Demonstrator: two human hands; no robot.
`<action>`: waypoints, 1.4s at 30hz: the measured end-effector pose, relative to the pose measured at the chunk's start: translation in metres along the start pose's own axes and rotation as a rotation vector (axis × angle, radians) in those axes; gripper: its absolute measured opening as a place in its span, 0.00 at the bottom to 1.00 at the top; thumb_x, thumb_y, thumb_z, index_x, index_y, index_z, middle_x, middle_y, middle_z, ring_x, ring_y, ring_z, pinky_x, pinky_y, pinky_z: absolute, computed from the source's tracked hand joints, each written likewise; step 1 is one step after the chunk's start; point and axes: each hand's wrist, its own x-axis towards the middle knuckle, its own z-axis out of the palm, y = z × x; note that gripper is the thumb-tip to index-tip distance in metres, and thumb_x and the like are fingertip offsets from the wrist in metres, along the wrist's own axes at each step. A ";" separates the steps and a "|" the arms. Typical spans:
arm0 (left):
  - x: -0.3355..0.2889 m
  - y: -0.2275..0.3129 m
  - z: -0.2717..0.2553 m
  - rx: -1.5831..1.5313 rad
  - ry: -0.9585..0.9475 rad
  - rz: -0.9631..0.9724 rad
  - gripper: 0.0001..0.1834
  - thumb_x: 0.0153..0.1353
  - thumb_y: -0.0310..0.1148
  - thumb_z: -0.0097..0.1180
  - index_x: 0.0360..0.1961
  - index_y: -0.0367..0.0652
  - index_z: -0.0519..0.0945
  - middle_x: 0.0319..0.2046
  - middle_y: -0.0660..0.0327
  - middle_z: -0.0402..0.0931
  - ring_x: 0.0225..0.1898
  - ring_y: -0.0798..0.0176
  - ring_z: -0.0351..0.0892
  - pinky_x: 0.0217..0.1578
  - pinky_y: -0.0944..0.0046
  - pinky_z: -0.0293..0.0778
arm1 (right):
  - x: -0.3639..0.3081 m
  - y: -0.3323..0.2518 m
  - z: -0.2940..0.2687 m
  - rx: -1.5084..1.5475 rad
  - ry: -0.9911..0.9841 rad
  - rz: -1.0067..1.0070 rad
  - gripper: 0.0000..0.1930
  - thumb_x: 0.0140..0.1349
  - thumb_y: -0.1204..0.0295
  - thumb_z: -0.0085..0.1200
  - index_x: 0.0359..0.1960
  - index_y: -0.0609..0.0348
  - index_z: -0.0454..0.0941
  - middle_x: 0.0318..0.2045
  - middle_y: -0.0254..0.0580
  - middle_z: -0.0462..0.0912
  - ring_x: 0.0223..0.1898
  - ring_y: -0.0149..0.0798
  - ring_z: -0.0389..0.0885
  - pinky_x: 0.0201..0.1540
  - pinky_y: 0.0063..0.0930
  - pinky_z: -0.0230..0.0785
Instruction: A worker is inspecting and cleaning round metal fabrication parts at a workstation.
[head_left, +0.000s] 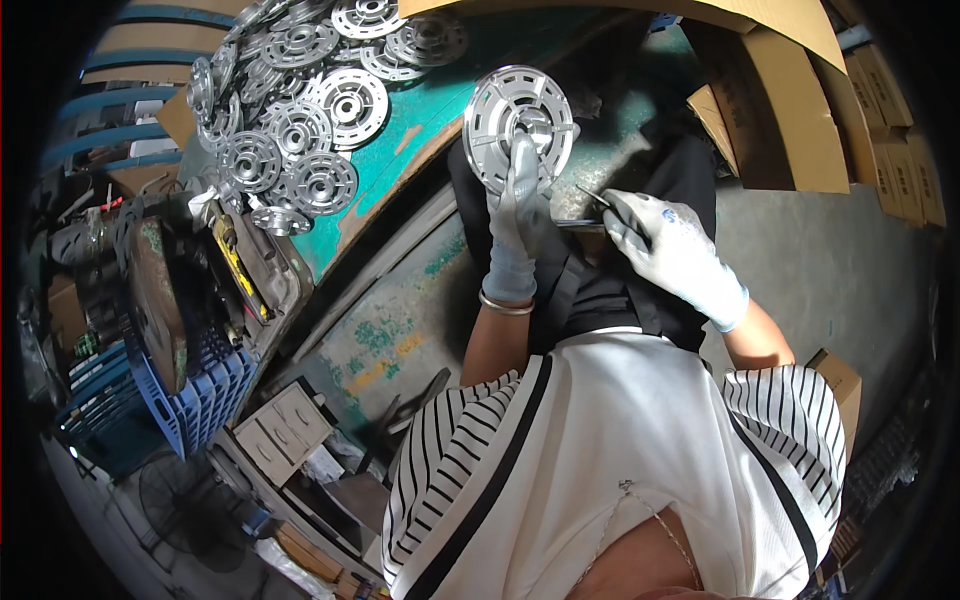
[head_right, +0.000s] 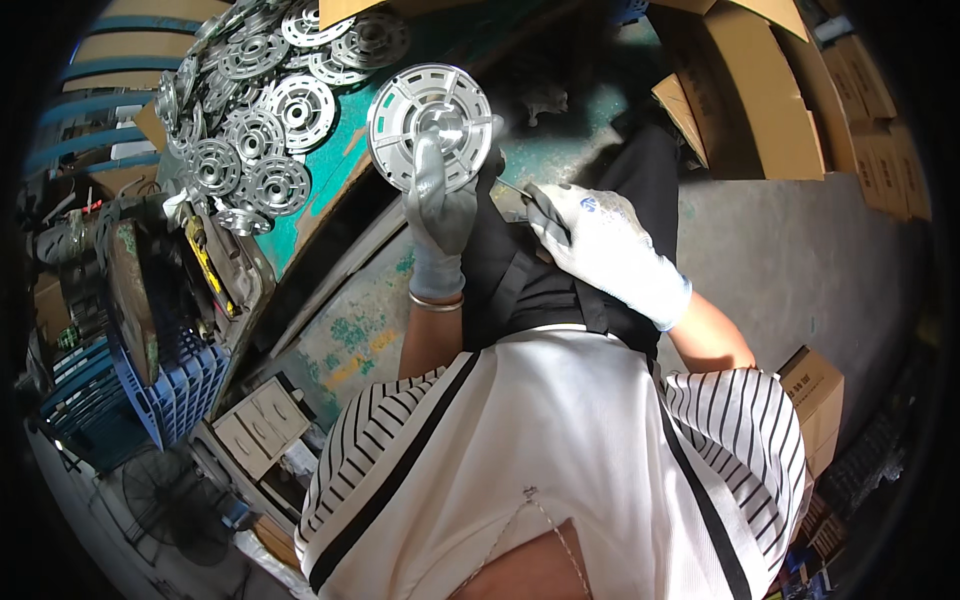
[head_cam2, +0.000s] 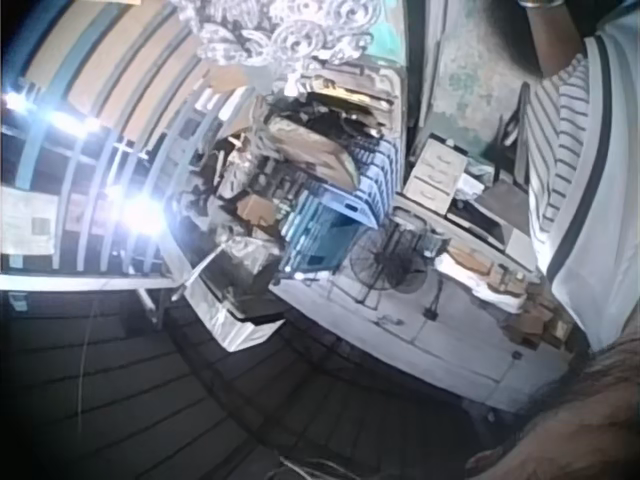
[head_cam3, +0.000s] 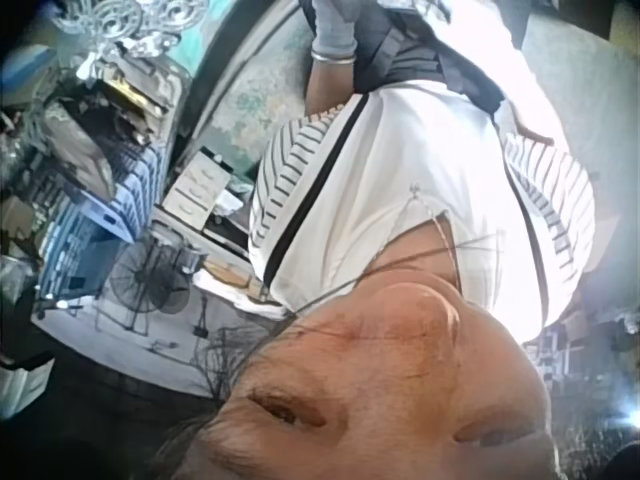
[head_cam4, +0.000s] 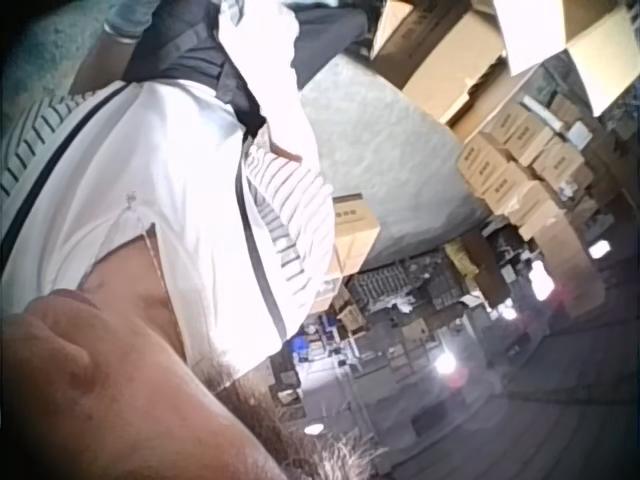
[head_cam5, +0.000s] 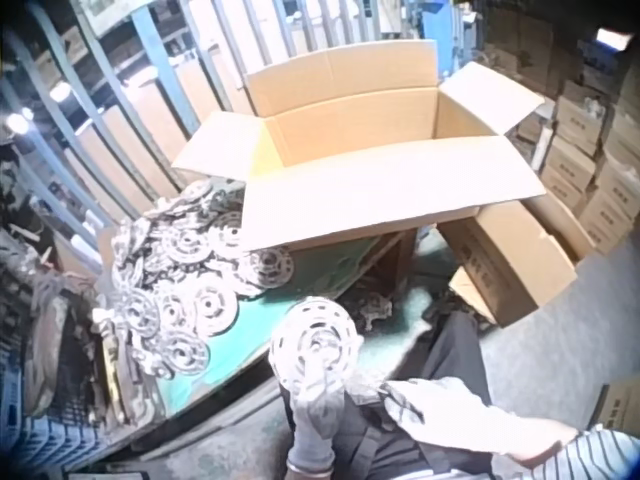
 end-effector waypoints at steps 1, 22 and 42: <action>-0.008 -0.004 0.000 0.140 -0.045 0.007 0.22 0.50 0.18 0.52 0.50 0.30 0.76 0.47 0.45 0.75 0.47 0.46 0.76 0.48 0.58 0.72 | 0.002 -0.006 -0.001 0.076 0.072 -0.003 0.09 0.61 0.67 0.51 0.39 0.56 0.75 0.25 0.50 0.78 0.28 0.53 0.78 0.31 0.43 0.69; 0.067 0.020 -0.029 -2.323 0.123 -1.027 0.42 0.63 0.66 0.32 0.67 0.45 0.56 0.64 0.51 0.60 0.67 0.43 0.55 0.65 0.32 0.45 | 0.007 -0.008 -0.008 0.486 -0.090 0.214 0.14 0.63 0.71 0.51 0.48 0.63 0.75 0.25 0.41 0.81 0.20 0.31 0.78 0.27 0.26 0.70; 0.331 -0.228 -0.082 0.900 -0.291 0.084 0.43 0.41 0.57 0.64 0.62 0.57 0.68 0.64 0.56 0.61 0.68 0.48 0.49 0.67 0.43 0.38 | 0.200 0.004 -0.226 0.273 0.354 0.060 0.11 0.67 0.70 0.49 0.45 0.64 0.78 0.28 0.35 0.82 0.16 0.20 0.69 0.20 0.18 0.63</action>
